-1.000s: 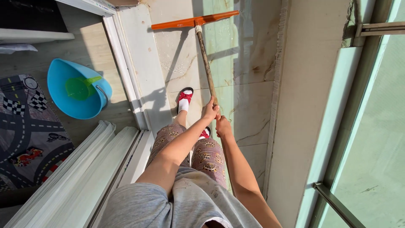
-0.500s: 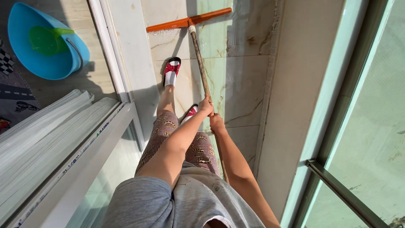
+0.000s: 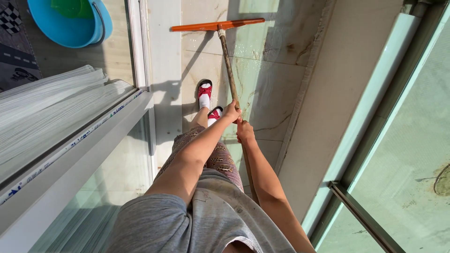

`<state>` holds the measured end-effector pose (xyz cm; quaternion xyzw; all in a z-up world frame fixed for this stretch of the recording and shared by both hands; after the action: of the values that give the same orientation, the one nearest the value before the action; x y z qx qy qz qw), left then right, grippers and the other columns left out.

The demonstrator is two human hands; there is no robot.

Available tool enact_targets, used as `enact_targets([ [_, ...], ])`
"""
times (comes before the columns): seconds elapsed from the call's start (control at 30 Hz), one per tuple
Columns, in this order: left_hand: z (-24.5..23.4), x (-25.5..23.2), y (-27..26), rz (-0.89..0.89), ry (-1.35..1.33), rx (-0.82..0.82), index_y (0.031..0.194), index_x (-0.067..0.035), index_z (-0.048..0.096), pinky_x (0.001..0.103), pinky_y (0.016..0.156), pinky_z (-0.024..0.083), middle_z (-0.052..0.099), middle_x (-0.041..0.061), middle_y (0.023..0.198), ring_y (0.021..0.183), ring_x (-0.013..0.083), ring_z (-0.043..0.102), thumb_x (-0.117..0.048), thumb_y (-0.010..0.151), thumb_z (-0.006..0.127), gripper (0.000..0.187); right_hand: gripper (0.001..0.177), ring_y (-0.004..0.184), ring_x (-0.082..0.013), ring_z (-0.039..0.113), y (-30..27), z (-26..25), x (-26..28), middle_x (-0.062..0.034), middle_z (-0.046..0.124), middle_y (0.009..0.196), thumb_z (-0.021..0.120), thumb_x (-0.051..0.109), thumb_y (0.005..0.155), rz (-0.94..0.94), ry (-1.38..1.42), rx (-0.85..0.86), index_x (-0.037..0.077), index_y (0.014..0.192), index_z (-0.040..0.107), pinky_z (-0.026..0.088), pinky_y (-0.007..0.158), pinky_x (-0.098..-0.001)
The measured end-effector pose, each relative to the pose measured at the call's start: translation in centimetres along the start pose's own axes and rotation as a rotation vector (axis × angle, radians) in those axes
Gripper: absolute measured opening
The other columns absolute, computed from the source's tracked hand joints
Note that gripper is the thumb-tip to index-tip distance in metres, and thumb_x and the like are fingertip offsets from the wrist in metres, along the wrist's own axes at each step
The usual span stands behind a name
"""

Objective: Cleaning a balcony floor by pouring water and using a squeegee to move the water.

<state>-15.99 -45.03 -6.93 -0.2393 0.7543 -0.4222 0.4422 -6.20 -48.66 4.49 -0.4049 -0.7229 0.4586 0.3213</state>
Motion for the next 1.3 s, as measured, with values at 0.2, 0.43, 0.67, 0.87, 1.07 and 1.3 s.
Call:
enact_targets([
  [0.2, -5.3, -5.4, -1.0, -0.173, -0.523, -0.001, 0.164, -0.025, 0.02, 0.041, 0.075, 0.064, 0.072, 0.015, 0.114, 0.086, 0.0267, 0.074, -0.025, 0.093, 0.067, 0.085, 0.064, 0.109, -0.0501, 0.064, -2.1, -4.4, 9.9, -0.0314, 0.069, 0.111, 0.039, 0.059, 0.103, -0.349, -0.628, -0.128, 0.002, 0.118, 0.063, 0.049, 0.096, -0.0573],
  [0.43, -12.3, -12.8, 8.0, -0.144, -1.203, -0.115, 0.162, -0.026, 0.017, 0.041, 0.057, 0.063, 0.065, 0.008, 0.099, 0.069, 0.0195, 0.067, -0.017, 0.099, 0.065, 0.079, 0.06, 0.11, -0.0394, 0.068, -1.2, -8.2, 28.8, -0.0196, 0.071, 0.116, 0.045, 0.06, 0.101, -0.501, -1.078, -0.223, 0.01, 0.12, 0.07, 0.056, 0.09, -0.0492],
  [0.67, -20.1, -19.0, 14.4, -0.116, -1.641, -0.106, 0.16, -0.02, 0.009, 0.04, 0.057, 0.066, 0.062, 0.011, 0.086, 0.062, 0.0191, 0.063, -0.009, 0.1, 0.06, 0.079, 0.058, 0.114, -0.0364, 0.068, 0.4, -9.2, 42.6, -0.0166, 0.072, 0.12, 0.052, 0.062, 0.099, -0.537, -1.212, -0.194, 0.011, 0.117, 0.075, 0.056, 0.093, -0.0462],
  [0.87, -24.7, -24.5, 24.1, -0.109, -1.585, -0.24, 0.159, -0.02, 0.016, 0.035, 0.039, 0.044, 0.06, 0.011, 0.079, 0.05, 0.0191, 0.055, -0.01, 0.099, 0.062, 0.076, 0.062, 0.111, -0.0372, 0.067, 9.7, -11.1, 51.6, -0.0171, 0.07, 0.118, 0.046, 0.065, 0.099, -0.659, -1.256, -0.195, 0.014, 0.118, 0.074, 0.054, 0.091, -0.0468],
  [1.07, -21.5, -29.5, 30.4, -0.567, -1.681, -0.4, 0.139, -0.001, 0.058, 0.039, 0.032, 0.045, 0.069, 0.012, 0.083, 0.047, 0.0215, 0.06, -0.041, 0.108, 0.051, 0.051, 0.067, 0.082, -0.0261, 0.075, 10.2, -15.9, 55.9, -0.013, 0.077, 0.095, 0.042, 0.069, 0.097, -0.383, -1.266, -0.023, 0.013, 0.116, 0.072, 0.06, 0.076, -0.0416],
  [1.3, -14.2, -32.8, 24.7, -0.397, -1.034, -0.409, 0.161, -0.019, 0.021, 0.048, 0.073, 0.059, 0.07, 0.019, 0.118, 0.093, 0.0329, 0.07, -0.024, 0.092, 0.072, 0.086, 0.07, 0.082, -0.0334, 0.072, 14.7, -23.4, 47.2, -0.0197, 0.074, 0.101, 0.039, 0.066, 0.1, -0.411, -1.237, 0.067, 0.006, 0.118, 0.069, 0.06, 0.072, -0.0476],
])
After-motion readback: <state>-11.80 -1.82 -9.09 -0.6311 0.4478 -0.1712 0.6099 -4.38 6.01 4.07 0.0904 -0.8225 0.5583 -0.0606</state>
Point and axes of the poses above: each hand's wrist, its own y-axis towards the middle knuckle, its own z-axis out of the palm, x = y × z, the point moved 4 cm from there along y, towards the middle knuckle
